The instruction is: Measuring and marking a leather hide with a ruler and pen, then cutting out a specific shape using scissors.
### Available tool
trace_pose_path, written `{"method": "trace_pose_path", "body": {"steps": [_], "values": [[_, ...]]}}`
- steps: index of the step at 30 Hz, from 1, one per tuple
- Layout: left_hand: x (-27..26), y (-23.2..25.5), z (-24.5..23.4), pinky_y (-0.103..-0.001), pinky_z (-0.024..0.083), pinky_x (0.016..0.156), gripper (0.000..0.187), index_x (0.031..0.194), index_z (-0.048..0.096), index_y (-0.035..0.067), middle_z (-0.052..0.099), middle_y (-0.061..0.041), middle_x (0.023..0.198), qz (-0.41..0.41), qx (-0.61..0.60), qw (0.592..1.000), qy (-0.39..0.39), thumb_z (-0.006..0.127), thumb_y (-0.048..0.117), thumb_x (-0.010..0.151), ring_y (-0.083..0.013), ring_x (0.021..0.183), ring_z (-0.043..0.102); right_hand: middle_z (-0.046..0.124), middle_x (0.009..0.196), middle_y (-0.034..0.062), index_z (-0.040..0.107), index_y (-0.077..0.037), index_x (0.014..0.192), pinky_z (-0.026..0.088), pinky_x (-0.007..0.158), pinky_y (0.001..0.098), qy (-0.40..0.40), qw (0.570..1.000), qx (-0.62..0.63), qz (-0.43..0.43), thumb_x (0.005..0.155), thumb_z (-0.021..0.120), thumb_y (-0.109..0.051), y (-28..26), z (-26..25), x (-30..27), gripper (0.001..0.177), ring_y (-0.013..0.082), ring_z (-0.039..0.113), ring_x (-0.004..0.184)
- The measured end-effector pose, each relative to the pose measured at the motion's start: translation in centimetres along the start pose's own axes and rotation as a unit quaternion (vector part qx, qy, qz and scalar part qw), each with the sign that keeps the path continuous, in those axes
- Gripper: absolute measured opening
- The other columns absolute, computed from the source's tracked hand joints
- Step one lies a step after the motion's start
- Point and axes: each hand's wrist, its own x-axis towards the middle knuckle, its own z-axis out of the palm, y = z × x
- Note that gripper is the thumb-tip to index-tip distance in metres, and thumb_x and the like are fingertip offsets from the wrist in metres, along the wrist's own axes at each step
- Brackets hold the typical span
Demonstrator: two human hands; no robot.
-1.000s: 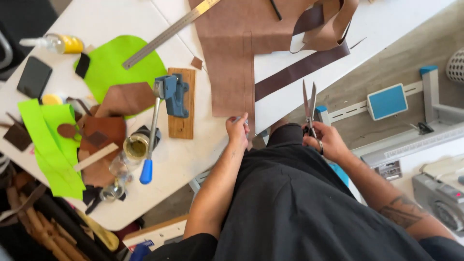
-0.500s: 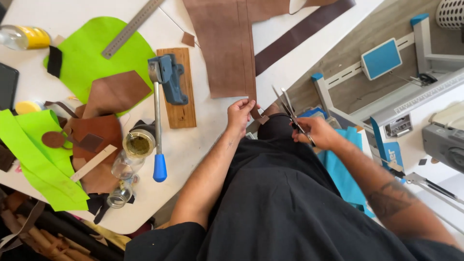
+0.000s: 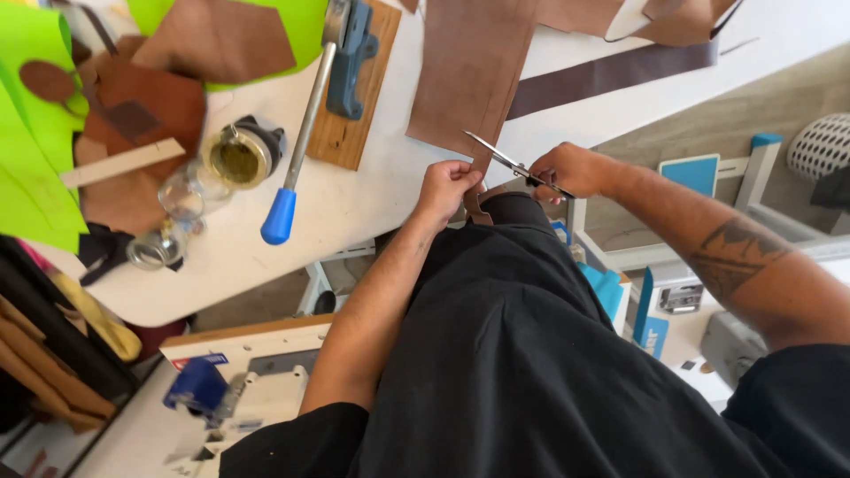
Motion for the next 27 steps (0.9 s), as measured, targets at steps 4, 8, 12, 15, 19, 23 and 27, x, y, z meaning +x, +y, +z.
{"method": "trace_pose_path", "body": {"steps": [4, 8, 12, 15, 19, 23, 27], "values": [[0.2, -0.8, 0.6, -0.015, 0.044, 0.055, 0.011, 0.096, 0.080, 0.015, 0.077, 0.002, 0.073, -0.001, 0.027, 1.000, 0.007, 0.078, 0.021, 0.086, -0.0015, 0.060, 0.058, 0.078, 0.074, 0.0088, 0.079, -0.007, 0.104, 0.058, 0.073, 0.0381, -0.037, 0.998, -0.057, 0.005, 0.080, 0.081, -0.031, 0.5, -2.0, 1.8, 0.034, 0.0235, 0.078, 0.066], [-0.5, 0.2, 0.9, -0.016, 0.043, 0.055, 0.012, 0.096, 0.079, 0.011, 0.076, 0.000, 0.072, 0.000, 0.004, 1.000, 0.014, 0.075, 0.018, 0.088, -0.0036, 0.065, 0.059, 0.076, 0.072, 0.0128, 0.078, -0.004, 0.094, 0.056, 0.076, 0.0435, -0.060, 0.994, -0.089, -0.009, 0.079, 0.076, -0.031, -2.4, -3.5, 1.2, 0.031, 0.0278, 0.078, 0.068], [0.0, -0.1, 1.0, -0.015, 0.044, 0.053, 0.010, 0.095, 0.079, 0.013, 0.075, 0.001, 0.067, -0.012, -0.010, 1.000, 0.024, 0.074, 0.018, 0.088, -0.0029, 0.060, 0.062, 0.076, 0.074, 0.0149, 0.077, -0.003, 0.095, 0.056, 0.077, 0.0457, -0.081, 0.990, -0.115, -0.017, 0.079, 0.075, -0.035, -2.7, -4.1, 1.7, 0.036, 0.0324, 0.076, 0.073], [-0.3, -0.5, 1.2, -0.014, 0.043, 0.052, 0.009, 0.093, 0.079, 0.014, 0.073, 0.001, 0.065, -0.015, -0.030, 0.999, 0.026, 0.073, 0.018, 0.088, -0.0024, 0.059, 0.061, 0.077, 0.075, 0.0140, 0.077, -0.003, 0.096, 0.056, 0.079, 0.0439, -0.088, 0.989, -0.115, -0.012, 0.081, 0.074, -0.036, -2.4, -3.8, 1.8, 0.037, 0.0297, 0.076, 0.071], [-0.3, -0.3, 1.2, -0.015, 0.046, 0.054, 0.010, 0.095, 0.078, 0.011, 0.072, -0.001, 0.064, -0.024, -0.051, 0.998, 0.023, 0.072, 0.016, 0.088, -0.0041, 0.060, 0.062, 0.077, 0.080, 0.0180, 0.078, 0.000, 0.104, 0.056, 0.081, 0.0461, -0.094, 0.989, -0.115, -0.006, 0.081, 0.073, -0.037, -3.0, -3.8, 2.2, 0.044, 0.0325, 0.076, 0.072], [-0.9, 0.5, 1.1, -0.015, 0.044, 0.053, 0.009, 0.095, 0.078, 0.012, 0.073, -0.001, 0.064, -0.019, -0.053, 0.998, 0.025, 0.072, 0.016, 0.089, -0.0043, 0.060, 0.062, 0.077, 0.080, 0.0176, 0.078, 0.000, 0.104, 0.056, 0.081, 0.0461, -0.098, 0.988, -0.122, -0.002, 0.081, 0.073, -0.037, -3.1, -3.7, 2.4, 0.044, 0.0325, 0.076, 0.072], [-1.4, 1.6, 0.7, -0.015, 0.045, 0.055, 0.010, 0.096, 0.077, 0.007, 0.072, -0.002, 0.065, -0.016, -0.073, 0.997, 0.019, 0.072, 0.012, 0.089, -0.0050, 0.063, 0.063, 0.077, 0.080, 0.0179, 0.078, 0.000, 0.105, 0.056, 0.080, 0.0454, -0.093, 0.987, -0.129, -0.005, 0.080, 0.074, -0.037, -3.1, -3.7, 2.8, 0.045, 0.0325, 0.076, 0.072]]}}
